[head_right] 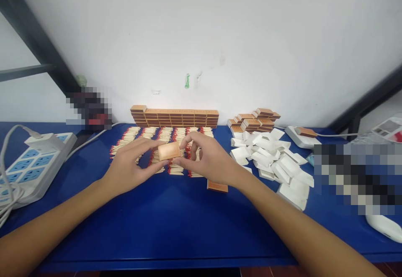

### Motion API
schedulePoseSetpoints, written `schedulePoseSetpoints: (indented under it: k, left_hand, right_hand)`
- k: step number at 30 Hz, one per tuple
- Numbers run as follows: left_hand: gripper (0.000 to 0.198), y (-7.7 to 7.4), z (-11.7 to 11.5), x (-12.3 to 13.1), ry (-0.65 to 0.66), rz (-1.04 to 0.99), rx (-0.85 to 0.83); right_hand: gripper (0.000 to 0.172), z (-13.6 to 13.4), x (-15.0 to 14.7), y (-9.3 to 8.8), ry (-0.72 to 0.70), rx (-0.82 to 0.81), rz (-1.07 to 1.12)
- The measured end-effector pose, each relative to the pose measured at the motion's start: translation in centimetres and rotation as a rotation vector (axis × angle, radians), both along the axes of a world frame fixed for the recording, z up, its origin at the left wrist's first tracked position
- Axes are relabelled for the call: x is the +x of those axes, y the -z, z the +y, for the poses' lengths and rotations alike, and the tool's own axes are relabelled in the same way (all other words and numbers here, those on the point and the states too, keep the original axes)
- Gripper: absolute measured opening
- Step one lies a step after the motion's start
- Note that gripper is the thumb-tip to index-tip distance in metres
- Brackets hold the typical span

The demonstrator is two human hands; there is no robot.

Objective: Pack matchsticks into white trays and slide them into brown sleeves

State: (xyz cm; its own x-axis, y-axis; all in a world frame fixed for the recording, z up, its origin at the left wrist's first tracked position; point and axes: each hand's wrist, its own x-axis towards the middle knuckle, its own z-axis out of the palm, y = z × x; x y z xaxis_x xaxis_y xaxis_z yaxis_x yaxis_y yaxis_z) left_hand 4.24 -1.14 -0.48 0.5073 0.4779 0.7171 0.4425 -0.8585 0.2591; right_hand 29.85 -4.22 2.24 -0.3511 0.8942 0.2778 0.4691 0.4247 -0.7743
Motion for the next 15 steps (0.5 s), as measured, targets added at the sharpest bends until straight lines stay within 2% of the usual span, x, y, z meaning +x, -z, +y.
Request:
schedulePoseSetpoints:
  k: [4,8,15]
  left_hand:
    - [0.035,0.1,-0.1,0.0,0.004,-0.029,0.015]
    - [0.034,0.2,0.0,0.1,0.008,-0.012,0.032]
    - [0.05,0.6,0.7,-0.3,-0.027,0.094,0.106]
  right_hand:
    - [0.035,-0.2,-0.7,0.6,-0.046,-0.106,0.15]
    - [0.037,-0.3,-1.2,1.2,-0.029,-0.127,0.163]
    - [0.034,0.2,-0.7,0.6,-0.046,-0.142,0.192]
